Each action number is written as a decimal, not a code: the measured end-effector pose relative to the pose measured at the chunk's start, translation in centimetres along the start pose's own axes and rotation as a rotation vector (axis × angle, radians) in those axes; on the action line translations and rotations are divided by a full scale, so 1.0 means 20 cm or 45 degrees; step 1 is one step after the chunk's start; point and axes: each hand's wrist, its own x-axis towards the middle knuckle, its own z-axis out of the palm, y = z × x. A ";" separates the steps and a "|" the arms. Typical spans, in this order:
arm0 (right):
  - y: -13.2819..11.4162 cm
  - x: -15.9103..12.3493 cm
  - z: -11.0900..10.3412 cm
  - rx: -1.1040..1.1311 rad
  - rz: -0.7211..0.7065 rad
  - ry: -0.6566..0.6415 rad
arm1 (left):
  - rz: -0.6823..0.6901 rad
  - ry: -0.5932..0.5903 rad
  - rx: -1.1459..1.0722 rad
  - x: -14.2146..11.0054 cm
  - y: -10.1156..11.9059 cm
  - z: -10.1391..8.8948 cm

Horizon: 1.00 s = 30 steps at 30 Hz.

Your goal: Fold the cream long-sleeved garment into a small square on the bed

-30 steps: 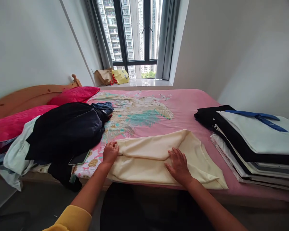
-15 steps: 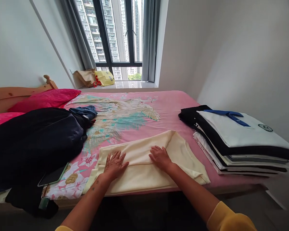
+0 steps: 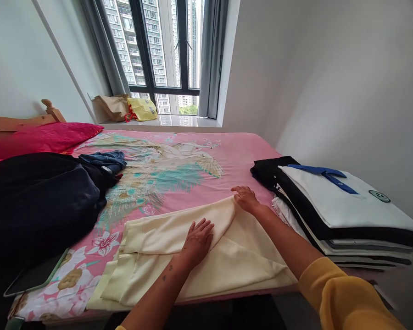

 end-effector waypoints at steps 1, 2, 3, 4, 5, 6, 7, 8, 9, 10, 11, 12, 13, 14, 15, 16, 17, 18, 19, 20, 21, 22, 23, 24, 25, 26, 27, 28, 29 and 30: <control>0.00 0.04 0.01 -0.031 -0.002 -0.038 | -0.008 -0.004 0.010 0.03 -0.01 0.01; 0.00 0.07 0.02 -0.064 0.002 -0.076 | -0.008 -0.013 0.032 0.04 -0.02 0.02; 0.01 0.10 0.03 -0.098 0.012 -0.111 | -0.003 -0.024 0.061 0.05 -0.03 0.04; 0.02 0.12 0.05 -0.129 0.024 -0.143 | 0.008 -0.034 0.092 0.05 -0.05 0.05; 0.04 0.13 0.06 -0.157 0.037 -0.171 | 0.020 -0.040 0.119 0.05 -0.06 0.07; 0.07 0.13 0.08 -0.180 0.047 -0.193 | 0.033 -0.041 0.139 0.04 -0.06 0.08; 0.10 0.13 0.11 -0.197 0.055 -0.208 | 0.047 -0.038 0.152 0.03 -0.07 0.10; 0.13 0.12 0.13 -0.208 0.061 -0.217 | 0.061 -0.033 0.159 0.02 -0.07 0.10; 0.16 0.11 0.15 -0.212 0.066 -0.217 | 0.072 -0.030 0.159 0.02 -0.08 0.11; 0.19 0.10 0.17 -0.209 0.069 -0.210 | 0.078 -0.028 0.156 0.02 -0.08 0.11; 0.21 0.09 0.19 -0.202 0.072 -0.195 | 0.078 -0.029 0.151 0.02 -0.08 0.11; 0.22 0.08 0.20 -0.192 0.076 -0.170 | 0.073 -0.034 0.144 0.02 -0.09 0.11; 0.22 0.07 0.21 -0.180 0.082 -0.134 | 0.064 -0.046 0.136 0.02 -0.09 0.10; 0.22 0.07 0.21 -0.166 0.086 -0.086 | 0.054 -0.061 0.126 0.03 -0.08 0.09; 0.20 0.06 0.20 -0.153 0.087 -0.031 | 0.043 -0.078 0.115 0.03 -0.08 0.09; 0.19 0.06 0.19 -0.139 0.083 0.025 | 0.033 -0.092 0.104 0.04 -0.08 0.08; 0.17 0.05 0.18 -0.125 0.073 0.075 | 0.026 -0.099 0.095 0.04 -0.07 0.07; 0.15 0.03 0.17 -0.109 0.054 0.122 | 0.026 -0.103 0.089 0.03 -0.05 0.07; 0.13 0.00 0.16 -0.090 0.022 0.166 | 0.033 -0.109 0.087 0.03 -0.03 0.07; 0.13 -0.03 0.16 -0.074 -0.025 0.205 | 0.043 -0.119 0.090 0.02 -0.02 0.07; 0.13 -0.07 0.16 -0.064 -0.084 0.238 | 0.050 -0.131 0.094 0.01 0.01 0.07; 0.14 -0.11 0.16 -0.066 -0.148 0.259 | 0.053 -0.150 0.097 0.00 0.03 0.08; 0.15 -0.15 0.18 -0.083 -0.206 0.267 | 0.047 -0.171 0.100 0.00 0.05 0.08; 0.17 -0.19 0.20 -0.117 -0.248 0.262 | 0.034 -0.190 0.105 -0.01 0.07 0.09; 0.19 -0.22 0.22 -0.163 -0.269 0.249 | 0.017 -0.203 0.111 -0.01 0.08 0.10; 0.20 -0.23 0.24 -0.212 -0.278 0.241 | 0.003 -0.212 0.120 -0.01 0.09 0.10; 0.22 -0.24 0.26 -0.258 -0.287 0.240 | -0.007 -0.217 0.132 -0.01 0.10 0.11; 0.23 -0.24 0.27 -0.299 -0.304 0.245 | -0.015 -0.216 0.145 -0.01 0.11 0.11; 0.23 -0.22 0.28 -0.330 -0.335 0.248 | -0.020 -0.208 0.157 -0.01 0.11 0.11; 0.23 -0.21 0.29 -0.350 -0.375 0.239 | -0.022 -0.198 0.167 0.00 0.11 0.12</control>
